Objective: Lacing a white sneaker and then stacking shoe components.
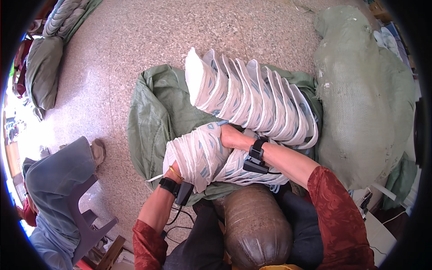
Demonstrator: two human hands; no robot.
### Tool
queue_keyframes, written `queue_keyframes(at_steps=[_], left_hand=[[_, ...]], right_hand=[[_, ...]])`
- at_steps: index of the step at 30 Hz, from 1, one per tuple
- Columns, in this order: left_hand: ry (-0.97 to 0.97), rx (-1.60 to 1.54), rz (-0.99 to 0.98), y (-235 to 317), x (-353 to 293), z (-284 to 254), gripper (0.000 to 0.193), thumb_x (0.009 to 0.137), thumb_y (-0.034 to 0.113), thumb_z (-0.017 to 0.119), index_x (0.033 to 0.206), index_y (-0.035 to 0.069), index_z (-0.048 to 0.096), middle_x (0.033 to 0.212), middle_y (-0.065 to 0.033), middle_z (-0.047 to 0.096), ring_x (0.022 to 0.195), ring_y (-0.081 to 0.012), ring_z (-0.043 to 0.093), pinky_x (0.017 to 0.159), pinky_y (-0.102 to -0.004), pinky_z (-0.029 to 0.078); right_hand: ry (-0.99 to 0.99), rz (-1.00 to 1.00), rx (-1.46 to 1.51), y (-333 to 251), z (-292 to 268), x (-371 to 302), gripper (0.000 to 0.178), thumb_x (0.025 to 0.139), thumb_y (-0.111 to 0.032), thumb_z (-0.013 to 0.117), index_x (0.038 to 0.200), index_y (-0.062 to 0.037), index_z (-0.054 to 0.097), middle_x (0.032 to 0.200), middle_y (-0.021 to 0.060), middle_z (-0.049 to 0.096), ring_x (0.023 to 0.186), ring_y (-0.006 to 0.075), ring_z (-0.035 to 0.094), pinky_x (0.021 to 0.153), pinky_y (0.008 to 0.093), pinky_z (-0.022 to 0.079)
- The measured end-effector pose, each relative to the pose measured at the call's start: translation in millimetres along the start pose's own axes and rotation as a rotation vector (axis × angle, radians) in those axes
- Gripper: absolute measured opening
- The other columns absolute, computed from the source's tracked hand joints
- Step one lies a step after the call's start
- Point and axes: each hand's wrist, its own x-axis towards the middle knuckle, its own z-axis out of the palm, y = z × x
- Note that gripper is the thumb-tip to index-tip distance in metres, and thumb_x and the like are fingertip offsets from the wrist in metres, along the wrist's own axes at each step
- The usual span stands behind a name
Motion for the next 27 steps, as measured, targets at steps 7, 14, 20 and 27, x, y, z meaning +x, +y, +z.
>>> queue_keyframes(at_steps=[7,14,20,27], left_hand=[[0.164,0.111,0.012,-11.6,0.0,-27.3,0.054,0.111,0.03,0.042,0.161,0.012,0.032,0.163,-0.0049,0.04,0.146,-0.0228,0.041,0.124,-0.0395,0.03],[0.159,0.042,0.024,-16.0,10.7,-24.4,0.056,0.109,0.031,0.046,0.161,0.014,0.032,0.163,-0.004,0.039,0.148,-0.0217,0.038,0.125,-0.0363,0.025],[0.212,0.279,0.071,-19.4,-10.3,-57.3,0.049,0.109,0.02,0.048,0.157,0.01,0.039,0.154,-0.0054,0.051,0.139,-0.0206,0.049,0.119,-0.0354,0.038],[0.345,0.02,-0.129,31.4,-17.1,23.2,0.045,0.108,0.016,0.049,0.15,0.002,0.046,0.146,-0.0126,0.058,0.125,-0.0257,0.063,0.107,-0.0398,0.053]], right_hand=[[0.037,0.008,0.014,1.5,7.1,2.9,0.044,0.087,-0.021,0.075,0.12,0.0058,0.065,0.123,0.0193,0.07,0.11,0.0207,0.063,0.1,0.0362,0.049],[0.121,0.089,-0.032,22.3,3.9,1.2,0.044,0.085,-0.016,0.075,0.122,0.0064,0.065,0.122,0.0199,0.07,0.111,0.0209,0.064,0.099,0.0358,0.05],[0.048,0.04,0.056,-15.4,8.9,-2.0,0.05,0.081,-0.006,0.067,0.128,0.0085,0.06,0.126,0.0241,0.067,0.118,0.0277,0.063,0.101,0.0353,0.049],[0.061,0.155,0.125,-21.8,-10.7,-17.6,0.062,0.077,0.006,0.057,0.139,0.0098,0.051,0.132,0.0269,0.064,0.126,0.0341,0.061,0.105,0.0355,0.047]])
